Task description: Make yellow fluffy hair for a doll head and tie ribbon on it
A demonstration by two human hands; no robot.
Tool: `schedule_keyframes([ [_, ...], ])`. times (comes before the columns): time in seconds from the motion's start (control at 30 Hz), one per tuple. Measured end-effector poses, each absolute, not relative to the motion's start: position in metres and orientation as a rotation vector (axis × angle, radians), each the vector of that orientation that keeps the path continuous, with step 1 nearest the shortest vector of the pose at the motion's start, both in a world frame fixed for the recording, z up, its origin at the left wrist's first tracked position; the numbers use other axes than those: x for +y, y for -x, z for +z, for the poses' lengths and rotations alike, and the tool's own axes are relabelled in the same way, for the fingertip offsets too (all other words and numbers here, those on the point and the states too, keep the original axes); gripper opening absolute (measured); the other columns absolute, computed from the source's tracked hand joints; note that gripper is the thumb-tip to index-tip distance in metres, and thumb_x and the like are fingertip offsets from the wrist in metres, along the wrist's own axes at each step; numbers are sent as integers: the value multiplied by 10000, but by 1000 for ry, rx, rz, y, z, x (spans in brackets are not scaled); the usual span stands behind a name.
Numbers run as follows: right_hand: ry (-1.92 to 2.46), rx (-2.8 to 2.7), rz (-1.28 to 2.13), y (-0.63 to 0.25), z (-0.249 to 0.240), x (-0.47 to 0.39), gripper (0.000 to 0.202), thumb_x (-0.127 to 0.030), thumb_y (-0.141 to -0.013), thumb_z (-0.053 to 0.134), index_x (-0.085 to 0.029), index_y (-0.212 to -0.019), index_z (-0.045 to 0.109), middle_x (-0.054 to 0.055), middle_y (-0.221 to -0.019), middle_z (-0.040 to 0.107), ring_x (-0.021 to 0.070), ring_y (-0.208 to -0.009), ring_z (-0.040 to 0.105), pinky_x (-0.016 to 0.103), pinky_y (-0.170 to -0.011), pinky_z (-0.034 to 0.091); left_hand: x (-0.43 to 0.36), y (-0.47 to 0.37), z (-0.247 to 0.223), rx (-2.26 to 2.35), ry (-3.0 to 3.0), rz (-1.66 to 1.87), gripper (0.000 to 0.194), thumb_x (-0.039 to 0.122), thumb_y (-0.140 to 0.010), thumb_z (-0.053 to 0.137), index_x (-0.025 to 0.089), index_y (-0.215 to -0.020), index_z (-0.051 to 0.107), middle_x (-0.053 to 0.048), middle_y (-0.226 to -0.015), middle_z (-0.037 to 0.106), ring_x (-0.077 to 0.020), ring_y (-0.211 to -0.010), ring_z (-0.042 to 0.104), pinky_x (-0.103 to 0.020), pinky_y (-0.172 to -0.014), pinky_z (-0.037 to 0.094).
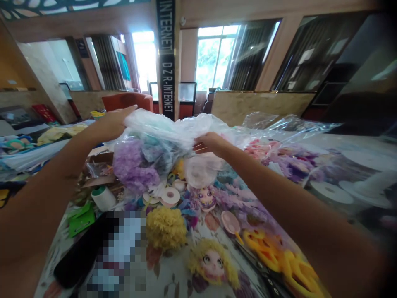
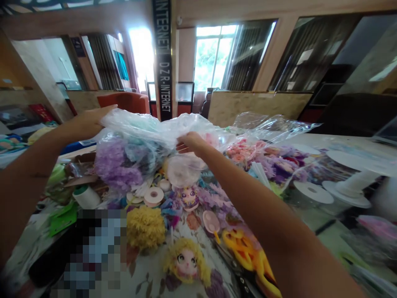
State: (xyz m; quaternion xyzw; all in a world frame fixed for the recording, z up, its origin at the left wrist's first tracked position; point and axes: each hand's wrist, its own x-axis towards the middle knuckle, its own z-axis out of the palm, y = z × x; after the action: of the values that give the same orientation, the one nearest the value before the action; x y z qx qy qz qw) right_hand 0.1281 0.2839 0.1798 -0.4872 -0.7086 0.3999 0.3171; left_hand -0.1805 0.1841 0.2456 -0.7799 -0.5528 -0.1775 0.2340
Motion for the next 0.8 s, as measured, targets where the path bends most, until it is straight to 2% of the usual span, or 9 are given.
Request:
schedule_keyframes([
  [0.1, 1259, -1693, 873, -149, 194, 275, 141, -47, -831, 477, -110, -898, 584, 113, -905, 666, 165, -818, 662, 333, -776, 559, 148, 159, 235, -1481, 2132, -590, 450, 157, -924, 343, 113, -1362, 437, -112, -1325, 553, -191, -1196, 506, -399, -1045, 382],
  [0.2, 939, -1615, 350, -150, 209, 248, 276, -105, -837, 478, -183, -1088, 562, 90, -1085, 632, 171, -1006, 603, 350, -907, 493, 121, 133, 212, -1369, 2165, -620, 397, 172, -926, 365, 155, -1290, 523, -107, -1296, 571, -198, -1202, 503, -410, -1047, 390],
  [0.3, 492, -2117, 109, -131, 211, 213, 446, -289, -808, 595, -212, -1240, 519, 93, -1243, 584, 217, -1127, 547, 399, -965, 454, 101, 106, 189, -1159, 2263, -580, 290, 164, -922, 386, 203, -1053, 642, -76, -1240, 614, -221, -1225, 497, -492, -1077, 345],
  [0.4, 470, -2624, 8, -111, 193, 195, 659, -400, -693, 721, -192, -1284, 519, 117, -1270, 587, 291, -1156, 532, 450, -968, 432, 83, 80, 175, -987, 2364, -499, 268, 129, -914, 383, 206, -861, 634, -59, -1110, 674, -201, -1177, 544, -491, -1118, 296],
  [0.47, 639, -2871, 90, -105, 176, 199, 397, -330, -729, 691, -199, -1102, 651, 91, -1043, 697, 259, -947, 632, 378, -820, 493, 73, 68, 169, -925, 2400, -496, 286, 131, -916, 371, 193, -754, 599, -62, -927, 699, -186, -1027, 619, -440, -1070, 380],
  [0.53, 712, -3016, 156, -106, 162, 211, 149, -192, -776, 598, -211, -863, 718, 66, -848, 723, 212, -767, 648, 324, -693, 487, 66, 64, 163, -933, 2437, -433, 299, 163, -917, 370, 194, -689, 562, -43, -706, 665, -176, -740, 652, -369, -834, 533],
  [0.63, 757, -3020, 117, -116, 155, 229, 213, -115, -758, 548, -231, -783, 724, 58, -803, 722, 207, -713, 636, 333, -659, 472, 63, 70, 153, -1163, 2452, -161, 227, 251, -895, 425, 198, -754, 595, -23, -549, 615, -198, -483, 594, -315, -466, 483],
  [0.73, 830, -3017, 140, -122, 159, 225, 279, -147, -727, 600, -250, -956, 722, 40, -841, 731, 209, -719, 642, 333, -659, 485, 60, 87, 150, -1524, 2436, 144, 226, 374, -793, 576, 216, -933, 654, -54, -616, 682, -265, -555, 658, -340, -471, 486],
  [0.8, 758, -3028, 231, -116, 161, 209, 353, -167, -734, 598, -276, -1054, 698, 9, -873, 739, 187, -746, 655, 304, -688, 493, 58, 104, 158, -1689, 2473, 301, 492, 432, -645, 705, 265, -1104, 643, -62, -721, 726, -291, -621, 682, -361, -521, 513],
])
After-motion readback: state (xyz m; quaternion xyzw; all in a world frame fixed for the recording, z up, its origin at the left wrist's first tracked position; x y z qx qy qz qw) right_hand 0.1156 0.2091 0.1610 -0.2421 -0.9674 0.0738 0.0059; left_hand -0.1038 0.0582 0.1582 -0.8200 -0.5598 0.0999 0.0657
